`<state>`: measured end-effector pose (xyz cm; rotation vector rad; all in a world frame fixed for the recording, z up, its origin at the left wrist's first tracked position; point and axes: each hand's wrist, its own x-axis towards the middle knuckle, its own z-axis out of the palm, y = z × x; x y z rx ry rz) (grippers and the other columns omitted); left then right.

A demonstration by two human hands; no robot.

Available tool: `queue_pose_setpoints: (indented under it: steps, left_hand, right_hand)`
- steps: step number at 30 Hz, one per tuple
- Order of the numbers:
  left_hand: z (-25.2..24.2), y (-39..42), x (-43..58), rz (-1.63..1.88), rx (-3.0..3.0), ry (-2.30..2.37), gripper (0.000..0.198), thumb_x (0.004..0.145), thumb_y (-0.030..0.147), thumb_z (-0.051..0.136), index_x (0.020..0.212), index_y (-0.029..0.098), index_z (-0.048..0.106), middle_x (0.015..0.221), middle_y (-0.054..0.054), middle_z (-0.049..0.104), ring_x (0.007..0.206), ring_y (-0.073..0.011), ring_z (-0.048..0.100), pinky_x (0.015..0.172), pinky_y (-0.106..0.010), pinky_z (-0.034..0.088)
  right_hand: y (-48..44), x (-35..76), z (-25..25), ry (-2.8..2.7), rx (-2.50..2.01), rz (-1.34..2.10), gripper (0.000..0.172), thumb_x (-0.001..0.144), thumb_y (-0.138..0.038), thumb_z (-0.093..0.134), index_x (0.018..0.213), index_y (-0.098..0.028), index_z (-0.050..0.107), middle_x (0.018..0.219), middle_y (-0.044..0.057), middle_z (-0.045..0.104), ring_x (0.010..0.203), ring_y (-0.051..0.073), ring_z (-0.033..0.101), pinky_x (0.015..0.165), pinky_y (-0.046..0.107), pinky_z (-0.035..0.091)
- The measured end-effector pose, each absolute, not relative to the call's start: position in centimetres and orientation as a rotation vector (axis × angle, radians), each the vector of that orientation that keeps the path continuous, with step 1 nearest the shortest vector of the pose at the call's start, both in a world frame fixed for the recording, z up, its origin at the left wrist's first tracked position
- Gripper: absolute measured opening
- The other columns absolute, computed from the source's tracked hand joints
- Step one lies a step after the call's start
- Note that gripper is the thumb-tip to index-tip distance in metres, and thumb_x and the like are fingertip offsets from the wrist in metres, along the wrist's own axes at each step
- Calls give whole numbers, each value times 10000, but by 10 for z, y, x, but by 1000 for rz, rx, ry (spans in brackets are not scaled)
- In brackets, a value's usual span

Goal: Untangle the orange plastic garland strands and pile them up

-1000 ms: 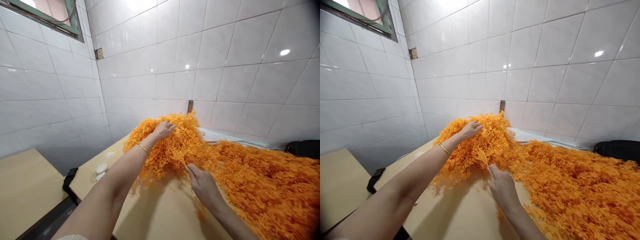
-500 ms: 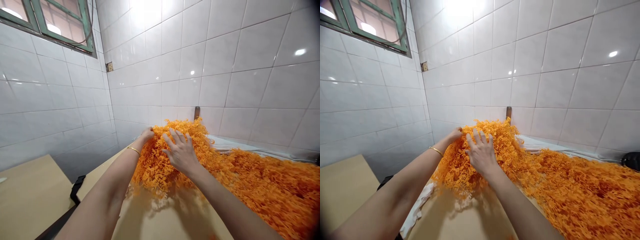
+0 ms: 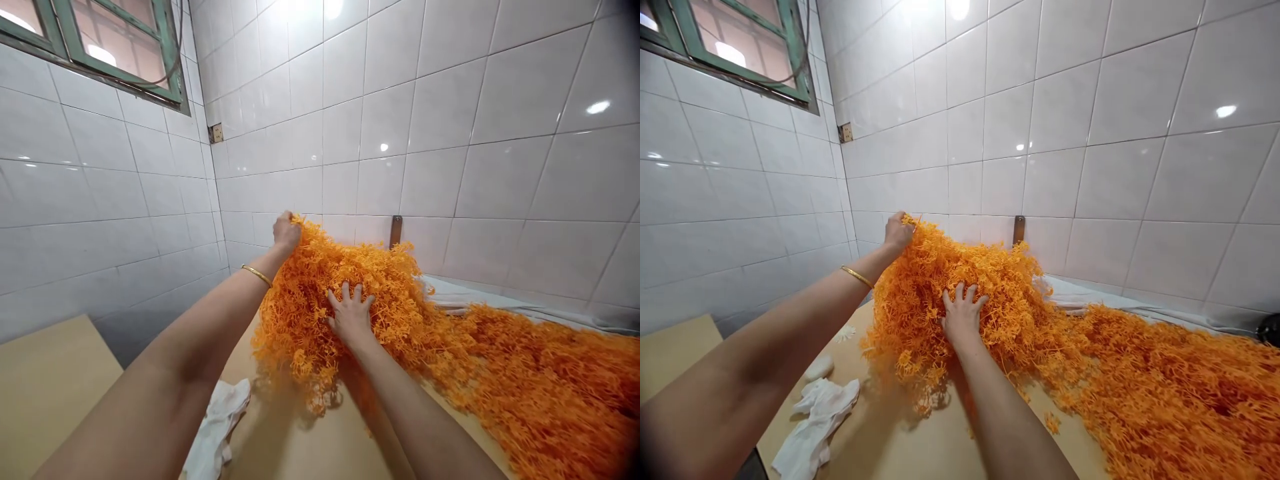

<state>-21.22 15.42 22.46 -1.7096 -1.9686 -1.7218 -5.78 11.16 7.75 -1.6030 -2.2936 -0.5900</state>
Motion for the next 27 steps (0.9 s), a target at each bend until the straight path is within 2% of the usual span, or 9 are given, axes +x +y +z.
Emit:
queue_pose_setpoints:
  steps: [4,10,14,17,21,24,27]
  left_hand:
    - [214,134,-176,-1649,-1813,-1713,96,687,146,401,745,186,466,660,1,490,614,-114,443,540,-223,330]
    - [125,83,-142,-1103,-2060,-1603,142,638,84,415,706,188,483,766,-44,486,753,-168,450,592,-259,345]
    - [96,54,-143,-836,-2095,-1588,62,677,174,466,724,198,500,808,-60,502,792,-199,454,645,-307,348]
    - [106,37,-151,-794,-2135,-1548,113,716,313,480,728,204,510,779,-54,512,763,-196,465,651,-315,349]
    - [151,22,-182,-1014,-2170,-1576,293,680,479,499,749,194,512,680,-21,502,638,-152,460,573,-268,347]
    - [186,17,-203,-1336,-2072,-1706,332,729,505,417,754,181,488,533,24,438,483,-103,399,476,-224,307]
    - [193,17,-197,-1301,-2007,-1721,259,783,412,369,755,182,486,482,36,423,436,-93,370,478,-226,296]
  right_hand:
    - [119,-64,71,-2215,-1647,-559,566,731,-412,461,1261,-256,334,1366,156,173,1189,439,122,822,637,114]
    - [120,-53,47,-2260,-1442,-595,544,781,-391,380,1290,-219,300,1389,129,141,1234,398,1,892,616,6]
    - [123,-47,40,-2258,-1425,-641,495,771,-359,407,1247,-223,380,1385,130,157,1238,390,15,908,601,14]
    - [125,-48,41,-2236,-1448,-663,494,771,-387,409,1248,-266,367,1383,126,165,1237,390,31,899,607,27]
    - [125,-46,42,-2249,-1500,-678,628,753,-441,428,1315,-303,184,1383,123,161,1234,391,50,896,609,27]
    - [126,-45,42,-2271,-1525,-680,671,737,-439,453,1320,-313,143,1387,115,148,1232,392,45,896,606,33]
    - [127,-47,41,-2275,-1544,-632,691,718,-423,481,1318,-315,155,1377,125,179,1228,401,53,892,608,26]
